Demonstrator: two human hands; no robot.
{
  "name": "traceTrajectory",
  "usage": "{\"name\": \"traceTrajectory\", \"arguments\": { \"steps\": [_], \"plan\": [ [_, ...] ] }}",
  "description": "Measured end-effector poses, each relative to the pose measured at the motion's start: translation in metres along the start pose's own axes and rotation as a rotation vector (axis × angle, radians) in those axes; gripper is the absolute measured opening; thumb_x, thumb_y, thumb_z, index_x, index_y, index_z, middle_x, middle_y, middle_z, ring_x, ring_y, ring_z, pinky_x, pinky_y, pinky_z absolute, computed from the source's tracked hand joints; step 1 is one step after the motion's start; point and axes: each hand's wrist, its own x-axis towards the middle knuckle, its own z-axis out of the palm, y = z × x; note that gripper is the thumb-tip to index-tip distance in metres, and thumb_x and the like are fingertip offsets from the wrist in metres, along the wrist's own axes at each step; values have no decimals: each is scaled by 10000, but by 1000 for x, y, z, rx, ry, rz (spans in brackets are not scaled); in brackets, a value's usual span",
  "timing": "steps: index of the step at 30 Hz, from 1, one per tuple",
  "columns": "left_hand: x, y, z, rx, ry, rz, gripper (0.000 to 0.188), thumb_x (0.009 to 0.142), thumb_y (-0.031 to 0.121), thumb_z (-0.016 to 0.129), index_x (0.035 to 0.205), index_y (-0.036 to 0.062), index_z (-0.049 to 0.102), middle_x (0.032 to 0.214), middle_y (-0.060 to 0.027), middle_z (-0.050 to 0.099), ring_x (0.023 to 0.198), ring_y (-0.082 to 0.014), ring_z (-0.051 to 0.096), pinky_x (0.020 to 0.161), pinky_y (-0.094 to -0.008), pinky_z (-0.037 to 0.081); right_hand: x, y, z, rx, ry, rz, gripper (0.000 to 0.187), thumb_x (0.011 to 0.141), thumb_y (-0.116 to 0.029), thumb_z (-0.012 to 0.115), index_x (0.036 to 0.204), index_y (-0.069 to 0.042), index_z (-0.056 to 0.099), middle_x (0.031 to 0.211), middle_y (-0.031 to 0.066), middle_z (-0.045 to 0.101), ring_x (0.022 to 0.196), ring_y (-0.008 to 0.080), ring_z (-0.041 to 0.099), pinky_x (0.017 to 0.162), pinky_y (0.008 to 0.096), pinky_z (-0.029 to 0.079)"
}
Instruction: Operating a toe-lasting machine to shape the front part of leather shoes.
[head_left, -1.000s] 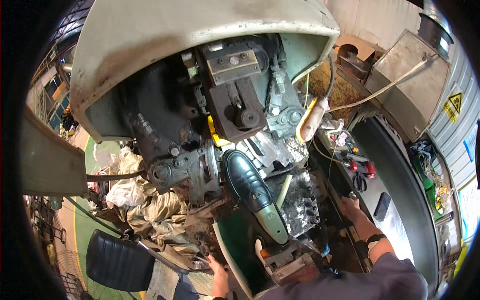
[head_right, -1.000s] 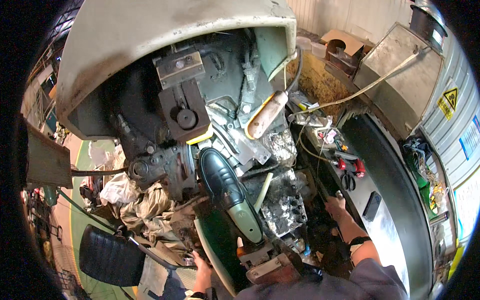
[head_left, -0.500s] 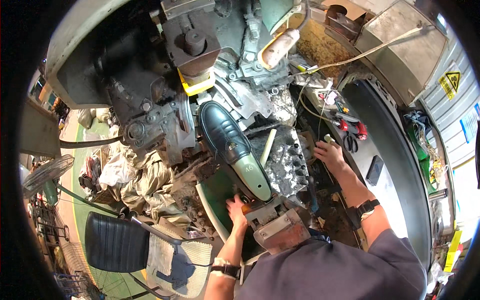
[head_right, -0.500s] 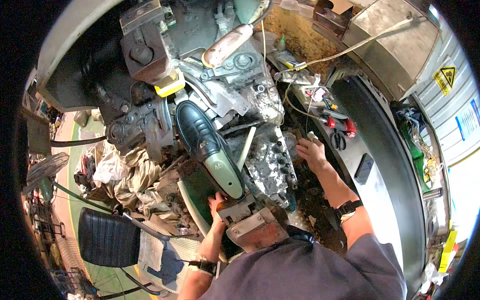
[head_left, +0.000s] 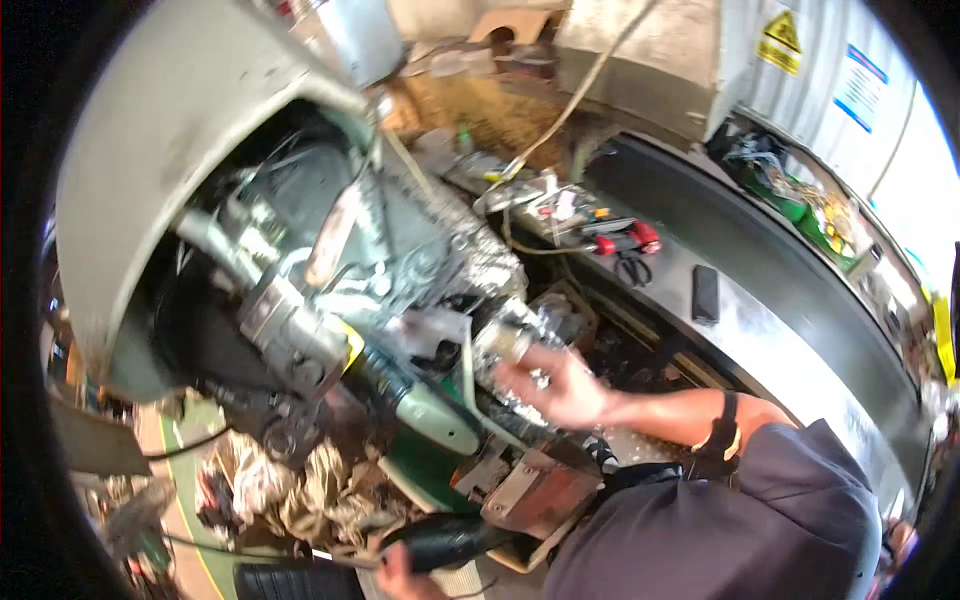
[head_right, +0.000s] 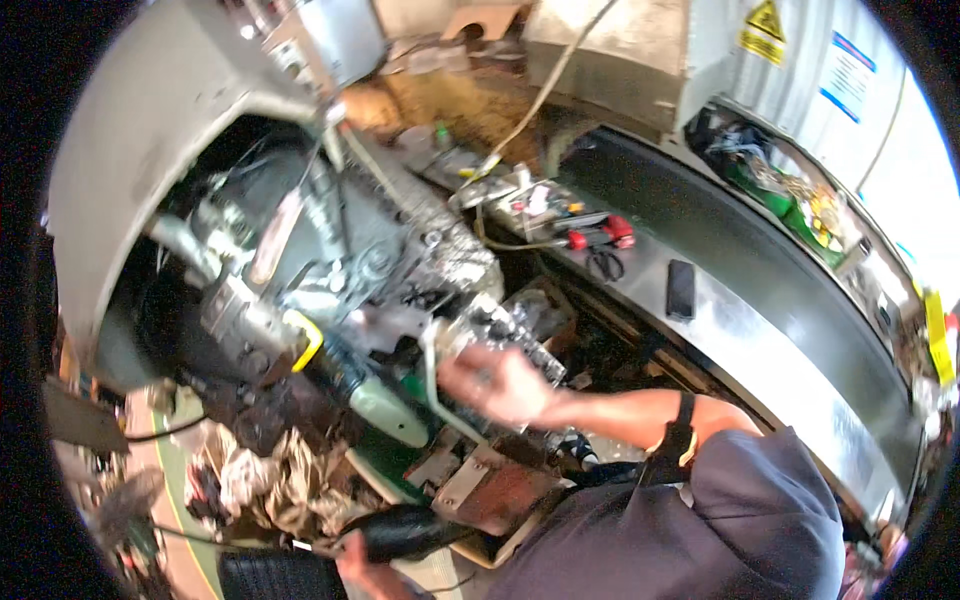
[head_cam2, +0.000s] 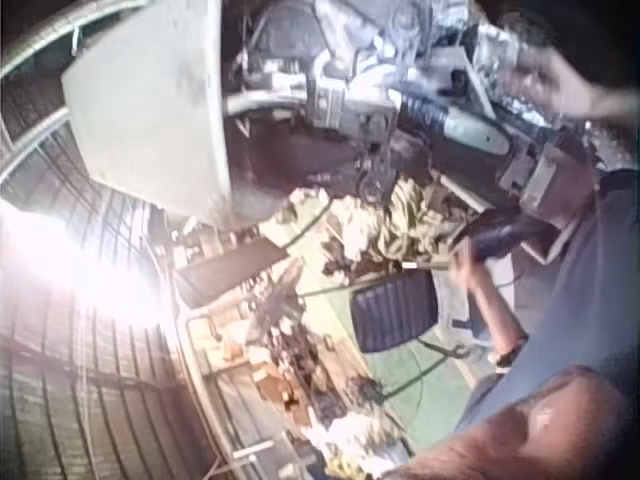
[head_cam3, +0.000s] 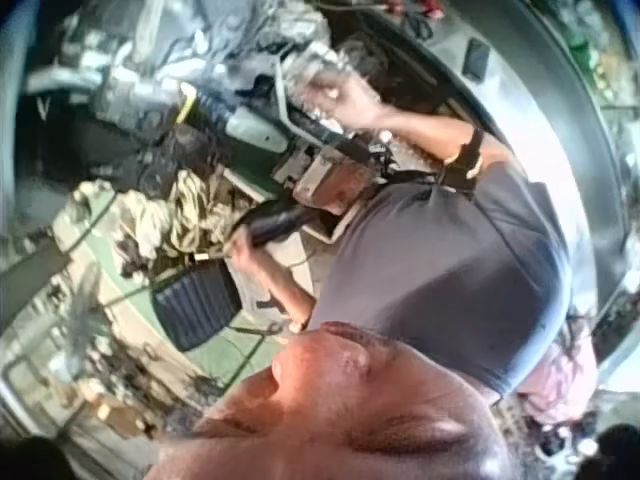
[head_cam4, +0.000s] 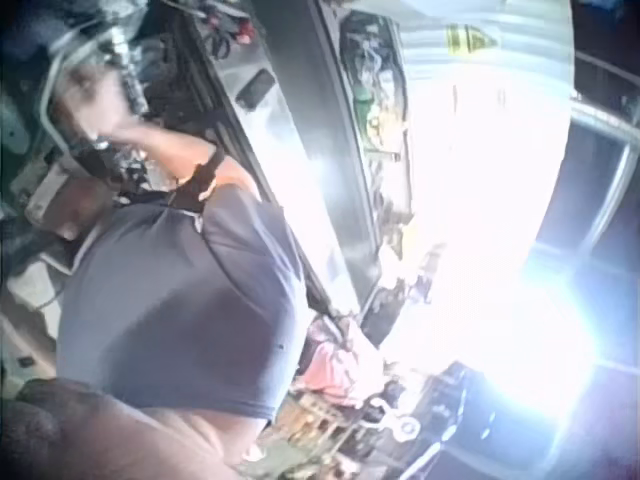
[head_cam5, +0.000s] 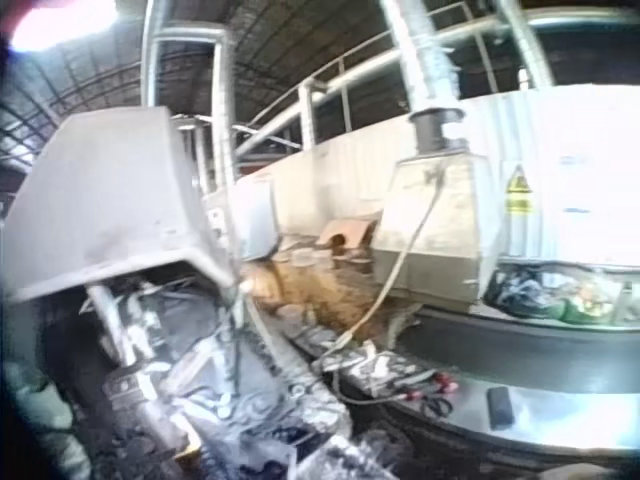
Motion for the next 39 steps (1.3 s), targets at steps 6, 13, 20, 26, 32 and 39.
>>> {"name": "traceTrajectory", "arguments": {
  "steps": [6, 13, 20, 26, 32, 39],
  "plan": [
    [37, 68, -19, 157, 291, 539, 966, 910, 802, 361, 1335, -42, 559, 1257, -277, 601, 1001, -397, 655, 790, -528, 599, -46, -32, 51, 116, -622, -867, 567, 950, -335, 660, 1318, 77, 532, 1390, 291, 509, 1310, 456, 491, 1045, 557, 451],
    [-13, 87, 131, 218, -47, 667, 915, 970, 733, 338, 1333, -88, 519, 1232, -268, 603, 987, -339, 640, 802, -456, 568, -72, -26, -10, 31, -261, -1013, 819, 859, -394, 767, 1467, 24, 412, 1535, 215, 400, 1442, 411, 346, 1177, 554, 297],
    [-125, 48, 326, -337, -507, -514, 423, 936, 351, 657, 1239, 58, 620, 1185, -141, 645, 1073, -269, 630, 937, -428, 511, -172, 2, -183, 43, 99, -474, 722, 789, -188, 859, 1398, 18, 530, 1365, 190, 598, 1259, 318, 588, 1077, 394, 448],
    [-196, -87, 406, 174, -968, -747, 441, 968, 323, 612, 1243, -21, 589, 1173, -200, 679, 1140, -330, 644, 1056, -493, 481, -269, 89, -305, 903, 881, 472, 587, 793, -62, 820, 1339, -40, 605, 1165, 86, 684, 1012, 193, 650, 925, 343, 531],
    [-227, -161, 395, 594, -1278, -491, 442, 981, 145, 654, 1341, -82, 535, 1294, -193, 624, 1141, -273, 650, 990, -369, 536, -452, 158, -517, 405, 1327, 594, 395, 928, -307, 653, 1186, -9, 624, 939, 117, 680, 734, 208, 670, 485, 314, 547],
    [-218, -142, 330, 754, -993, -543, 496, 986, 233, 655, 1395, -15, 521, 1275, -169, 641, 1163, -266, 641, 983, -398, 532, -647, 208, -648, 465, 1321, 456, 588, 927, -488, 630, 1347, -81, 567, 1218, 108, 662, 1106, 280, 635, 864, 442, 534]
  ]
}}
